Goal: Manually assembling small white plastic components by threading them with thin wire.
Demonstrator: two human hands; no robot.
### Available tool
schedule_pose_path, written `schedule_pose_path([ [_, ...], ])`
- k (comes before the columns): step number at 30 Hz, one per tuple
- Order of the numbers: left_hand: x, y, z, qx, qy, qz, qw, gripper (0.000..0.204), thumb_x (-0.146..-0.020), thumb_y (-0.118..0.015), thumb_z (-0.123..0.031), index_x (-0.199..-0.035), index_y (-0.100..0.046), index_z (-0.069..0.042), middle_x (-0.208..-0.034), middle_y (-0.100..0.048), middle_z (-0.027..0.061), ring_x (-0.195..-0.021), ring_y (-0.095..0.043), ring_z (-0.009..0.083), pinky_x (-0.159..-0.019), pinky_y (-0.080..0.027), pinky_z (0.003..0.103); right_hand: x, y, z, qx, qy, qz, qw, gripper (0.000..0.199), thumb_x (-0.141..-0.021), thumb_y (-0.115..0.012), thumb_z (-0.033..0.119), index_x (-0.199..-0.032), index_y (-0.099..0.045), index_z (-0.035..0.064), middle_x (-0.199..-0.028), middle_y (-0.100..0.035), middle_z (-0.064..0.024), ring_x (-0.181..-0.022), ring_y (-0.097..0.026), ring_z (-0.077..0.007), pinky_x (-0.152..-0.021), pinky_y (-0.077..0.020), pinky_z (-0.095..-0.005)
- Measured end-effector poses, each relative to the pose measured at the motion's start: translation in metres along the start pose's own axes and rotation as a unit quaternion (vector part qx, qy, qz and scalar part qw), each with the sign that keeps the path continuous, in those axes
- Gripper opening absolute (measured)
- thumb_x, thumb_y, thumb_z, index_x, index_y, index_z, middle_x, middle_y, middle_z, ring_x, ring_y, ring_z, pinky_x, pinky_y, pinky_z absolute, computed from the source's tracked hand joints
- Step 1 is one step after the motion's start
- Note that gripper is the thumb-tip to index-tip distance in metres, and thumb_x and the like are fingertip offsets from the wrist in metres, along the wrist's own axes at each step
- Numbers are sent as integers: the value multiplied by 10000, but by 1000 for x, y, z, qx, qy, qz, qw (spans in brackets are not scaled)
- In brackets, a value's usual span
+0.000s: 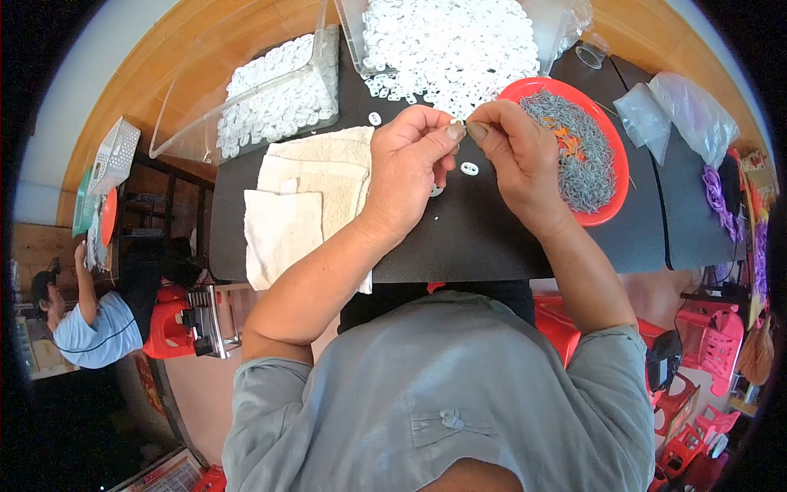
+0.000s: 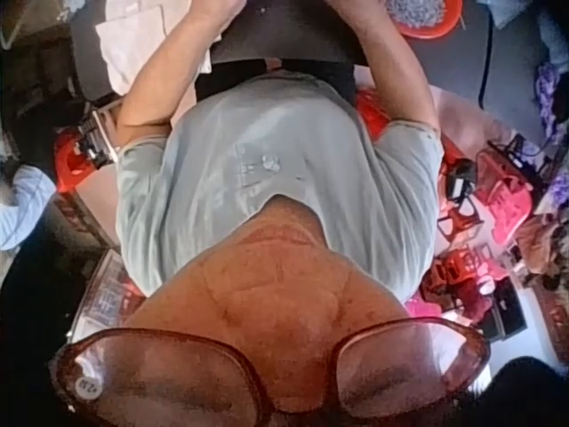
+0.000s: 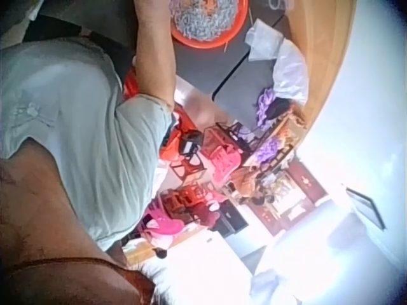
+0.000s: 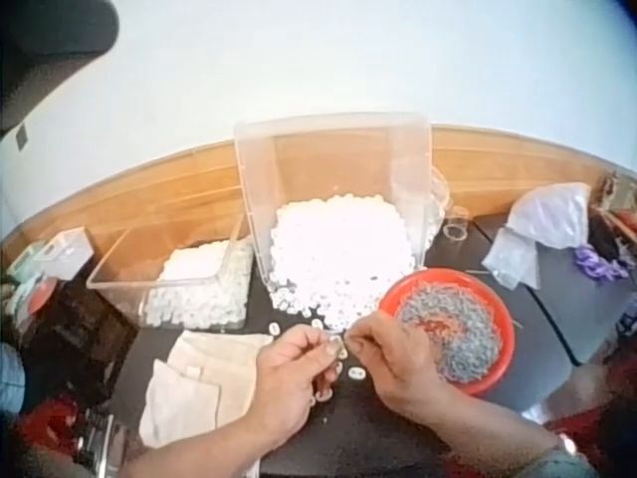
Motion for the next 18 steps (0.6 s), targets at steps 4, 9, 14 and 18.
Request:
schedule_pose_path([
  [4,-1,1,5,-13,-10,-2,1000,84,-913,-605,-90,-909,-608,-6,-732,-589,22,-607,-540,82,-489,-417,217,0,-1,0,14,15,-3,1000,35,-890,-601,49,-908,-587,23,-728,-587,-61,-639,-566,-157,-584,-437,-272],
  [9,0,1,6,-19,-17,-2,1000,67,-913,-597,-73,-895,-602,-8,-727,-586,26,-602,-534,87,-486,-416,221,2,-7,4,30,31,7,999,33,-882,-596,32,-912,-586,22,-743,-599,-73,-654,-590,-195,-597,-453,-286],
  [14,-1,3,4,4,-25,-18,1000,59,-907,-600,-61,-901,-599,-2,-723,-583,32,-593,-534,94,-478,-414,228,0,-7,5,15,46,0,999,150,-820,-612,-46,-946,-577,28,-782,-613,-132,-685,-644,-288,-582,-494,-346],
  [18,-5,3,2,39,-37,-23,998,88,-896,-622,-80,-881,-607,6,-707,-596,41,-560,-529,73,-456,-414,211,-2,-6,3,-2,26,-4,1000,68,-888,-597,41,-951,-593,17,-744,-610,-78,-653,-598,-186,-596,-454,-283],
])
Point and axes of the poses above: each hand's wrist, its own x-axis away from the middle knuckle, its own y-axis out of the back of the hand, z = x × y, the point moved 3 cm from there along -x, towards the middle knuckle
